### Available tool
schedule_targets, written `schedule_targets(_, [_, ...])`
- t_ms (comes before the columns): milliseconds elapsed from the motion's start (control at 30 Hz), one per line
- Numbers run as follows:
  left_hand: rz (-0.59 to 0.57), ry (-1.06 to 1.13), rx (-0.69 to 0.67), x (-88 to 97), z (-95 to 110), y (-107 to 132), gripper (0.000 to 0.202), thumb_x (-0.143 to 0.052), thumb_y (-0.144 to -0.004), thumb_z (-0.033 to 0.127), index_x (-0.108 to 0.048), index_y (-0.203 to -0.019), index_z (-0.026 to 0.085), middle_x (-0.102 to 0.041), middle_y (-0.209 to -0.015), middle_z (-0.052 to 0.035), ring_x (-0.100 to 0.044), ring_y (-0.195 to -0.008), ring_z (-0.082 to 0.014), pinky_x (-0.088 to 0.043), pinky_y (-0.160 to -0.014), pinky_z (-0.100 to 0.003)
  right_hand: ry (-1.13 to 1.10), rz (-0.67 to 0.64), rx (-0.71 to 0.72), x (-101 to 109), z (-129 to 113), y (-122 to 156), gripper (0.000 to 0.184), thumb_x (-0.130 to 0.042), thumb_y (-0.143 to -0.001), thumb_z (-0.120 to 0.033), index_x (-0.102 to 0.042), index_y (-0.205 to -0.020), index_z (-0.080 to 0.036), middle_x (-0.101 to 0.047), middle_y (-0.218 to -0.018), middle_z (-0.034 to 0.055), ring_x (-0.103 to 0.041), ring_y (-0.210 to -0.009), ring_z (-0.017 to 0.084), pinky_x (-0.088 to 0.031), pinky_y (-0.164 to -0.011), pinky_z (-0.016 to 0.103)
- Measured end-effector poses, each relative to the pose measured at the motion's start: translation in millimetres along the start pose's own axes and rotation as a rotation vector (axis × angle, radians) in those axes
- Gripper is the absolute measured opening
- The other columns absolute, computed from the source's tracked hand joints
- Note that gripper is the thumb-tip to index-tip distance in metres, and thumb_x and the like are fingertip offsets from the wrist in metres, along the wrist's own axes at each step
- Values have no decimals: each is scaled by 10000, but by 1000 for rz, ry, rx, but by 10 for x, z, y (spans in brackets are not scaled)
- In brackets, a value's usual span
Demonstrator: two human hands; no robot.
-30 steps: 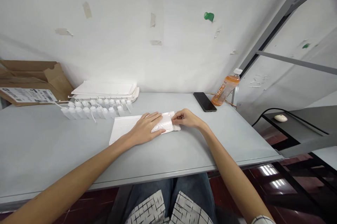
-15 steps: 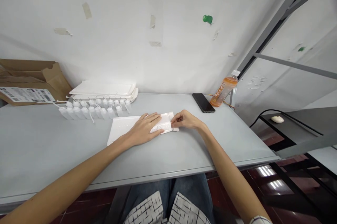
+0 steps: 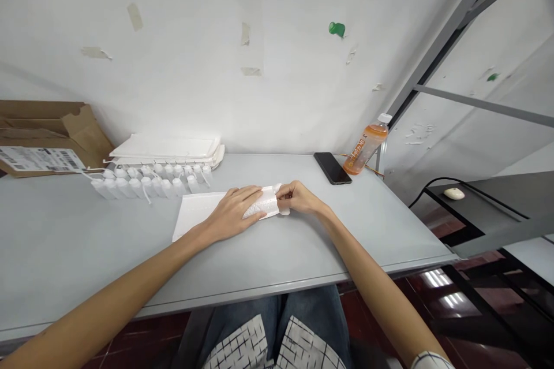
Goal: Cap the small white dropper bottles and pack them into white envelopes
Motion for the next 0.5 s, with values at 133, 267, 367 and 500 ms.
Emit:
schedule_targets(133, [-2, 18, 17, -4, -12, -5, 566, -419, -987, 556, -585, -1371, 175, -562, -1446, -148, -525, -1327, -309, -433, -1067, -480, 14, -50, -41, 31, -14, 37, 237, -698, -681, -295, -800, -809, -124, -385, -516, -69, -302, -545, 76, -275, -537, 241])
schedule_targets(267, [-19, 44, -2, 14, -34, 3, 566, -447, -970, 568, -596, -1372, 198, -570, -1444, -127, -518, -1330, -308, -428, -1075, -483, 48, 63, -79, 279, -30, 109, 267, -762, -658, -337, -809, -836, -143, -640, -690, 13, -494, -653, 127, -399, -612, 269])
schedule_targets(367, [-52, 57, -38, 69, -55, 25, 536, -517, -930, 580, -657, -1296, 215, -605, -1404, -114, -543, -1291, -312, -441, -1057, -479, 51, 174, -112, 434, -10, 125, 283, -767, -675, -380, -802, -808, -132, -696, -763, 61, -515, -642, 132, -408, -588, 275])
schedule_targets(500, [-92, 58, -71, 166, -71, 59, 485, -611, -867, 586, -727, -1157, 215, -647, -1326, -109, -594, -1183, -305, -481, -989, -442, 78, 246, -101, 451, -101, -71, 316, -750, -704, -414, -783, -821, -122, -683, -720, 55, -464, -549, 104, -399, -539, 270])
Point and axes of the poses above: each hand's wrist, its own y-axis away from the middle knuckle, its own x-axis out of the back of the hand, z = x × y, the point moved 9 cm from there along -y, towards the middle knuckle
